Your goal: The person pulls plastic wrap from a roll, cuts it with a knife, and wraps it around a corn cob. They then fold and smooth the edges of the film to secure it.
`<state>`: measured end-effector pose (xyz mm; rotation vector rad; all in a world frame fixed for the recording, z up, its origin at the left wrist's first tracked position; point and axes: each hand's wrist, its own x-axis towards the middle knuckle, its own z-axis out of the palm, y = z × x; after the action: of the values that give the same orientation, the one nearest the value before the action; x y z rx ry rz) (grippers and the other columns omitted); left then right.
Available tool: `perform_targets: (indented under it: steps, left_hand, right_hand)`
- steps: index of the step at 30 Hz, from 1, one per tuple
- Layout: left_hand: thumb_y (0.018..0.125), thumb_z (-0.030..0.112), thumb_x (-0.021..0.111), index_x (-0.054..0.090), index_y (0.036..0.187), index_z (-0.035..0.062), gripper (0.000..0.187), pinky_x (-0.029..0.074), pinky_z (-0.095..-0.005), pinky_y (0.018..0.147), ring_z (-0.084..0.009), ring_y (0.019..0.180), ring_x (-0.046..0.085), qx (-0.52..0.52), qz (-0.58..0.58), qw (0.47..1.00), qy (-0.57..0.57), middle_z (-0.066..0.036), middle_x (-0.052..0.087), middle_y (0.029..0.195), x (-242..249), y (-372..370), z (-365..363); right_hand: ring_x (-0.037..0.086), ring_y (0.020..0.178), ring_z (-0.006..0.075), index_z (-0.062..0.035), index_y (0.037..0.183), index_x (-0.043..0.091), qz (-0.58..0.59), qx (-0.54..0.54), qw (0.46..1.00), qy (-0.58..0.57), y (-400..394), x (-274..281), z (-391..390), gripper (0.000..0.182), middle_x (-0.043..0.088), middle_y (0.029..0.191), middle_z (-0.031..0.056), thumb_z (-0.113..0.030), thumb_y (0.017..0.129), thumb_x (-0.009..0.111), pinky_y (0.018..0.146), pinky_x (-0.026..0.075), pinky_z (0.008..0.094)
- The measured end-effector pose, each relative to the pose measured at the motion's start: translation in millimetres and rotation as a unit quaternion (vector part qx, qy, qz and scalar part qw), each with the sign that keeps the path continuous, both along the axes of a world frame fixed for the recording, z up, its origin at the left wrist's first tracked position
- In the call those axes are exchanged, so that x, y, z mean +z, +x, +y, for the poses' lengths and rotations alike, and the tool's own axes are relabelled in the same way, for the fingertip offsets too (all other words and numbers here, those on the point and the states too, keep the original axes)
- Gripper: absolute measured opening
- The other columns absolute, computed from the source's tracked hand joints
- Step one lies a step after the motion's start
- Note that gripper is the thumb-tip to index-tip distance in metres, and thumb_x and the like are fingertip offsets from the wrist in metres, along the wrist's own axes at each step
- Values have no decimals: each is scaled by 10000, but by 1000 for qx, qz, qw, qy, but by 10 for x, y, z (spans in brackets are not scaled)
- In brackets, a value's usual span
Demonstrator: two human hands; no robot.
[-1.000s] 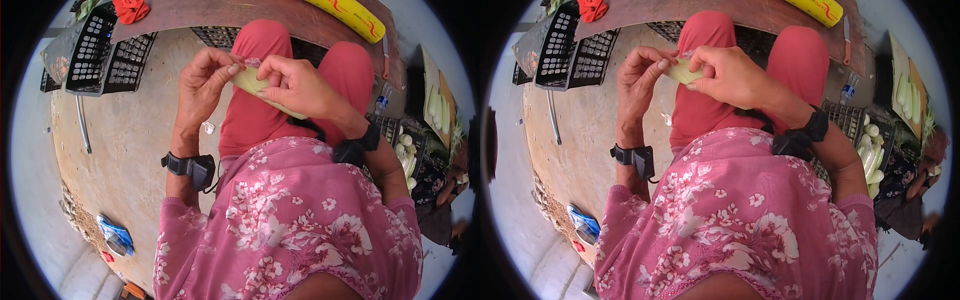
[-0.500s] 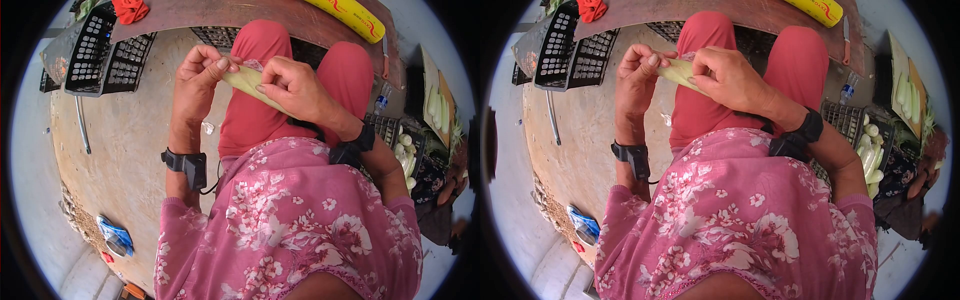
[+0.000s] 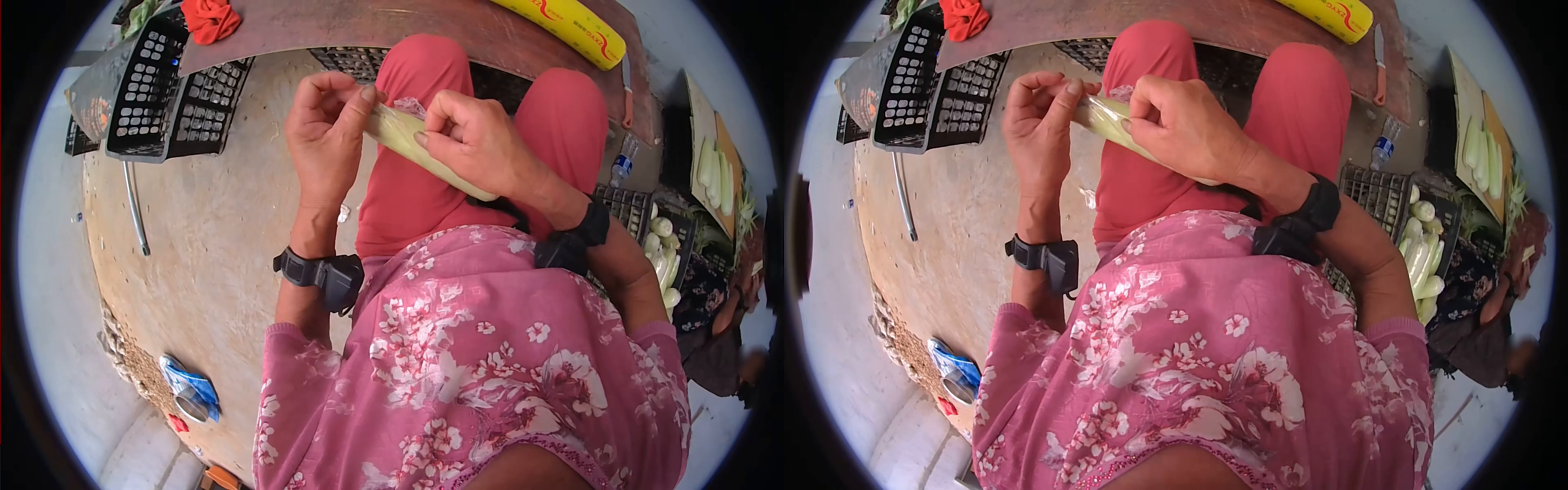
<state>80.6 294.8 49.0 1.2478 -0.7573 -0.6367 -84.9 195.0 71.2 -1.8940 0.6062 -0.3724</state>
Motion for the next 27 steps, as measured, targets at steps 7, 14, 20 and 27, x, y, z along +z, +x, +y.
perform_targets:
  steps: [7, 14, 20, 27]
  left_hand:
    - [889, 8, 661, 531, 1054, -11, 210, 506, -236, 643, -113, 727, 654, 9, 24, 996, 84, -78, 698, 787, 26, 68, -71]
    - [892, -14, 667, 534, 1038, 19, 201, 549, -278, 652, -171, 744, 690, -27, 98, 985, 138, -111, 691, 845, -54, 168, -87]
    - [902, -20, 649, 562, 991, 31, 134, 554, -265, 642, -160, 743, 670, -62, 148, 972, 170, -77, 656, 852, -163, 282, -25]
    - [932, 43, 640, 588, 983, 53, 74, 529, -247, 642, -135, 770, 662, -59, 112, 969, 213, -47, 654, 867, -199, 390, -2]
  right_hand:
    - [684, 641, 217, 9, 809, 606, 29, -2, 999, -19, 39, 37, -11, 93, 685, 717, 143, -80, 826, 629, 604, 522, 336]
    - [684, 651, 243, 13, 825, 607, 68, 12, 997, -37, 62, 29, -53, 89, 679, 715, 154, -76, 824, 616, 617, 524, 356]
    - [688, 661, 277, 4, 918, 619, 78, 34, 996, -24, 65, 119, 23, 116, 672, 722, 175, -59, 822, 601, 610, 519, 378]
    - [687, 653, 250, -3, 944, 634, 95, 41, 995, -3, 109, 173, 38, 129, 671, 723, 178, -49, 829, 598, 608, 519, 368]
